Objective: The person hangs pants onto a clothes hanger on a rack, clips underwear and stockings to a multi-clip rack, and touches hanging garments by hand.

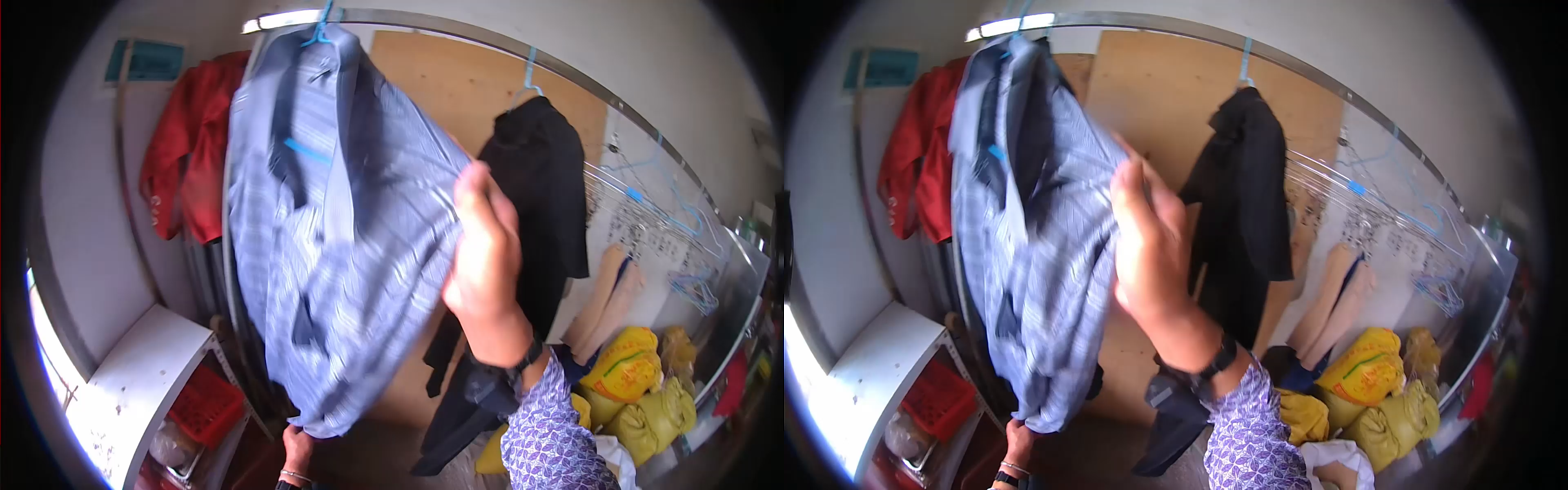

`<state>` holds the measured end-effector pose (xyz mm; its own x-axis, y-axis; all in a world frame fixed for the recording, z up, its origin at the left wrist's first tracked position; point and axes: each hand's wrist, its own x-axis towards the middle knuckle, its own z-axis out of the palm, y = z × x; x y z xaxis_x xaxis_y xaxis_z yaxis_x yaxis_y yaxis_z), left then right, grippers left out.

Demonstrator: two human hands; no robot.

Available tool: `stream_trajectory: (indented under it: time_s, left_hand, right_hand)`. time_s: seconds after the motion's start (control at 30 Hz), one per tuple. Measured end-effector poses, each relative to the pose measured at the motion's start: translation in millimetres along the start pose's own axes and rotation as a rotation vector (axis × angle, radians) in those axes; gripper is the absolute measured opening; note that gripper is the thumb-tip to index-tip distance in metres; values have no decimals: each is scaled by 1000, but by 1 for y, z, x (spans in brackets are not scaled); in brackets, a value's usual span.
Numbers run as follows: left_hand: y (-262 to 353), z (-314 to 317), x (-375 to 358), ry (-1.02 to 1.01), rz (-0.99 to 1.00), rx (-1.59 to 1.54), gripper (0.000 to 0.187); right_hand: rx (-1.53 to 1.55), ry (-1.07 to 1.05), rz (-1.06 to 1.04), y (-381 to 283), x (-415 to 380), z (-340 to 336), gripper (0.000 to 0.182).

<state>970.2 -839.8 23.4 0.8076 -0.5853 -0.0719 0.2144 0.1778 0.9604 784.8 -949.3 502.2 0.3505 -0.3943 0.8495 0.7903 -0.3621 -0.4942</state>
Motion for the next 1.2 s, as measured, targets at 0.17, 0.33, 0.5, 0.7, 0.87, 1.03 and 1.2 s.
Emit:
stream_trajectory:
  time_s: [0.17,0.33,0.5,0.7,0.87,1.03,1.2]
  left_hand:
    - [1,-8,20,-37,-91,-27,11]
    - [-1,9,29,62,-65,-13,19]
    - [3,62,20,3,-57,55,15]
    - [-9,121,8,-121,3,142,11]
    - [-24,162,1,-254,193,283,11]
    - [-44,178,1,-347,-115,47,15]
    - [-82,211,-18,-376,496,490,26]
  right_hand:
    - [168,-5,106,-53,-81,-63,56]
    - [-34,215,175,-115,-143,-158,66]
    - [-333,539,91,-205,-222,-267,62]
    - [-555,837,-113,-342,-319,-321,49]
    - [-693,936,-121,-440,-374,-362,40]
    - [-869,1091,-206,-504,-396,-399,37]
    - [-1191,1156,-281,-533,-374,-465,34]
